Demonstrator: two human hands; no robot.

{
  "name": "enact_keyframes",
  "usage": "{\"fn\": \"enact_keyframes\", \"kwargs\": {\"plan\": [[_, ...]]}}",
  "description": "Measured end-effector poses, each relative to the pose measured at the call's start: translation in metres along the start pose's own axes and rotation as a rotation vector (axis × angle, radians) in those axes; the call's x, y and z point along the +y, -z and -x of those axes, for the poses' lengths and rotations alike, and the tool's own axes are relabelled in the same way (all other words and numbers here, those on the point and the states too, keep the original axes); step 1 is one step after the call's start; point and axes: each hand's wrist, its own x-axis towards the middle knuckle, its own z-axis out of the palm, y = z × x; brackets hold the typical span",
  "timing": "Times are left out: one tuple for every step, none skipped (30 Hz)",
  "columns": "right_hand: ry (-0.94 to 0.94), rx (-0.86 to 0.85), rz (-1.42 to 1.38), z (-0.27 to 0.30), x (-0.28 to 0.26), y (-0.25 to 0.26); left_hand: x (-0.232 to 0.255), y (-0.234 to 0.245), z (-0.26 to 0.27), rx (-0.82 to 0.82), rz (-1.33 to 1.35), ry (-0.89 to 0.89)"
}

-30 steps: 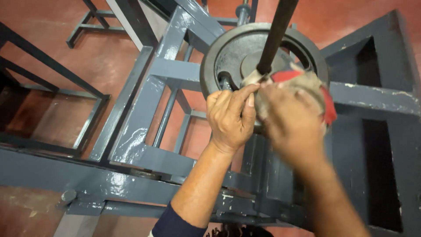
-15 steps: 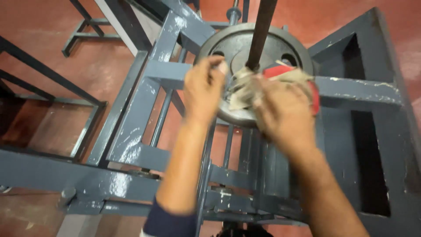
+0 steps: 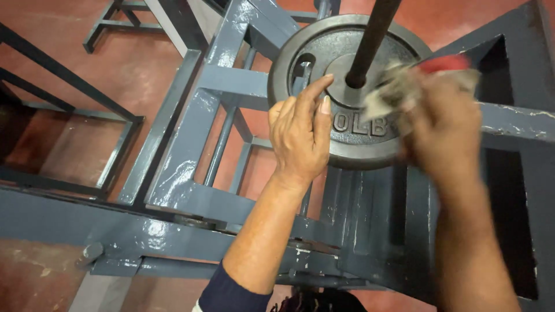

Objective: Cleaning various parts of a gym machine and weight plates using a cloth.

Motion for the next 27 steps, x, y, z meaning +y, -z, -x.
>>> {"fn": "enact_keyframes", "kwargs": {"plan": [[-0.13,-0.008,0.001,-0.006,0.013,0.001,-0.001,0.0,0.001,0.022,0.012,-0.024],[-0.129,-0.007,-0.001,-0.006,-0.002,0.003,0.001,0.001,0.001,0.023,0.01,-0.025],[-0.04,0.035,-0.009,-0.007,-0.016,0.006,0.003,0.002,0.0,0.019,0.003,-0.006],[0.05,0.08,-0.016,-0.008,-0.03,0.008,0.004,0.002,-0.001,0.017,-0.002,0.01],[0.053,0.085,-0.018,-0.004,-0.048,0.008,0.001,0.002,0.0,0.02,-0.004,0.005],[0.146,0.074,-0.036,0.001,-0.067,0.008,-0.001,0.001,0.001,0.041,0.02,-0.023],[0.239,0.063,-0.055,0.007,-0.084,0.007,-0.003,-0.001,0.003,0.061,0.045,-0.052],[0.231,0.066,-0.048,0.006,-0.073,0.008,-0.003,0.0,0.003,0.056,0.054,-0.055],[0.205,0.012,-0.053,0.006,-0.062,0.008,-0.003,0.0,0.003,0.061,0.041,-0.062],[0.178,-0.045,-0.054,0.006,-0.05,0.01,-0.003,0.0,0.004,0.069,0.032,-0.066],[0.171,-0.044,-0.043,0.001,-0.021,0.006,-0.002,-0.001,0.004,0.065,0.045,-0.067],[-0.054,-0.058,0.015,-0.006,0.007,0.003,-0.001,0.0,0.003,0.063,0.042,-0.065],[-0.278,-0.067,0.071,-0.012,0.034,0.0,0.001,0.001,0.002,0.061,0.04,-0.064],[-0.276,-0.063,0.075,-0.017,0.037,0.001,0.001,0.0,0.002,0.064,0.043,-0.067],[-0.13,0.084,0.033,-0.023,0.04,0.001,0.001,0.0,0.001,0.07,0.045,-0.068],[0.015,0.228,-0.015,-0.027,0.041,0.0,0.001,0.001,0.001,0.072,0.041,-0.068],[0.015,0.23,-0.017,-0.021,0.029,-0.001,0.001,0.0,0.002,0.072,0.04,-0.07],[0.034,0.148,0.169,-0.016,0.017,-0.001,0.002,0.0,0.002,0.082,0.037,-0.08],[0.052,0.066,0.354,-0.012,0.004,-0.002,0.002,0.0,0.001,0.09,0.035,-0.09],[0.052,0.07,0.348,-0.003,-0.012,0.007,0.002,0.001,0.001,0.09,0.029,-0.095],[0.046,0.002,0.312,0.005,-0.029,0.015,0.003,0.001,0.0,0.076,0.025,-0.068],[0.043,-0.068,0.276,0.013,-0.045,0.024,0.003,0.001,0.0,0.066,0.02,-0.038],[0.047,-0.066,0.271,0.01,-0.05,0.024,0.001,0.0,-0.001,0.068,0.014,-0.039],[0.078,-0.084,0.272,0.009,-0.056,0.025,0.001,0.0,0.001,0.086,0.031,-0.052],[0.109,-0.101,0.274,0.008,-0.062,0.026,0.0,-0.001,0.003,0.104,0.049,-0.066],[0.109,-0.101,0.272,0.002,-0.063,0.018,0.0,-0.001,0.004,0.104,0.047,-0.065],[0.133,-0.081,0.277,-0.005,-0.065,0.011,0.0,-0.001,0.005,0.105,0.043,-0.066]]}}
